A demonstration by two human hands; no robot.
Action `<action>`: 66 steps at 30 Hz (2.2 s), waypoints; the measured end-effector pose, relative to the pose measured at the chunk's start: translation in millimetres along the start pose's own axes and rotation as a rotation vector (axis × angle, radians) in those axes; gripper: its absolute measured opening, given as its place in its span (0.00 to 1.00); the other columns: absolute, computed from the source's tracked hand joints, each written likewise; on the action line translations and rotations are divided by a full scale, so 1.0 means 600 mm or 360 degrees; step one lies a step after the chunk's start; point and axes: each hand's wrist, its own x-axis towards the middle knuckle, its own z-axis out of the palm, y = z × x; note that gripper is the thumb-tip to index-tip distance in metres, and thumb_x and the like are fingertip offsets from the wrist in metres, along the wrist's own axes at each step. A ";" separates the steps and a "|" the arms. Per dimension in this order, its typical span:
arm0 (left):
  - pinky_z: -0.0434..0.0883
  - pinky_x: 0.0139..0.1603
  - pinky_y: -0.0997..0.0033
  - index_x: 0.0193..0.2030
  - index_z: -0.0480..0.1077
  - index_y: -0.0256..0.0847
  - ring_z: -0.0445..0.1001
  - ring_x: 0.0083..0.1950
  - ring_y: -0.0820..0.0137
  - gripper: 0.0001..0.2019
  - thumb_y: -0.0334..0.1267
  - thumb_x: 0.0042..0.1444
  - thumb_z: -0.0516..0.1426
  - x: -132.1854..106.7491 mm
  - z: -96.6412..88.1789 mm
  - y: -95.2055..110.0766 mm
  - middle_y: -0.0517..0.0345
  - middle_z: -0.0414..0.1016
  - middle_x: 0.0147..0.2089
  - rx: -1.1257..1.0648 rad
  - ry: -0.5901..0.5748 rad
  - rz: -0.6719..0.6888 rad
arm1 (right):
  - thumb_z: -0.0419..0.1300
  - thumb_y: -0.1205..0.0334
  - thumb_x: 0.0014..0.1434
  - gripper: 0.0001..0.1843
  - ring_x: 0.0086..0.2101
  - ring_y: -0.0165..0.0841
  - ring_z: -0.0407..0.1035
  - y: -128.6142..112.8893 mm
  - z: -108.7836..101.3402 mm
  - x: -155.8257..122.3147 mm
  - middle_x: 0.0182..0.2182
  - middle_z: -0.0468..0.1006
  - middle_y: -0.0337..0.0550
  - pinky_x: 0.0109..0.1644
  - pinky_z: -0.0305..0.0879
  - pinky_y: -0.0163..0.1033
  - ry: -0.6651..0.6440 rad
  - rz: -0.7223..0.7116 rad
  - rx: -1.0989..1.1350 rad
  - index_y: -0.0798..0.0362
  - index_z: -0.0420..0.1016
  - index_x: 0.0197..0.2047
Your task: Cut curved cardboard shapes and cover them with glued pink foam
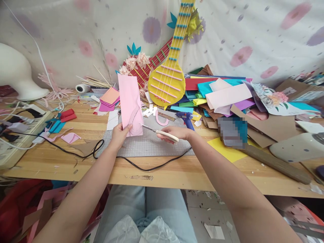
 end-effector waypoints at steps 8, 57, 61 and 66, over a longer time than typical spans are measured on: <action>0.64 0.31 0.74 0.33 0.77 0.35 0.68 0.30 0.72 0.15 0.44 0.42 0.62 0.003 -0.011 0.003 0.60 0.75 0.28 0.0198 0.0011 0.0097 | 0.55 0.37 0.51 0.26 0.18 0.22 0.55 -0.006 -0.013 -0.003 0.17 0.61 0.33 0.23 0.53 0.32 -0.0104 0.0111 -0.0109 0.56 0.62 0.28; 0.68 0.38 0.71 0.35 0.78 0.38 0.73 0.37 0.67 0.15 0.42 0.39 0.64 0.004 0.000 -0.001 0.58 0.79 0.34 -0.0010 -0.0016 -0.0046 | 0.59 0.37 0.47 0.27 0.15 0.20 0.54 -0.038 -0.022 0.024 0.14 0.61 0.31 0.19 0.51 0.31 -0.0399 0.0269 -0.0171 0.55 0.61 0.24; 0.67 0.36 0.72 0.35 0.78 0.37 0.72 0.36 0.68 0.16 0.43 0.38 0.64 0.005 0.001 0.003 0.56 0.78 0.34 -0.0054 0.0034 -0.0066 | 0.60 0.37 0.45 0.27 0.16 0.20 0.54 -0.032 -0.023 0.026 0.15 0.61 0.31 0.19 0.52 0.31 -0.0381 0.0259 -0.0176 0.55 0.61 0.24; 0.67 0.35 0.72 0.35 0.77 0.36 0.72 0.35 0.68 0.17 0.44 0.38 0.64 0.004 0.002 0.004 0.56 0.79 0.34 -0.0047 0.0044 -0.0060 | 0.60 0.37 0.46 0.27 0.16 0.21 0.54 -0.028 -0.025 0.027 0.15 0.61 0.31 0.20 0.52 0.31 -0.0365 0.0228 -0.0221 0.55 0.61 0.24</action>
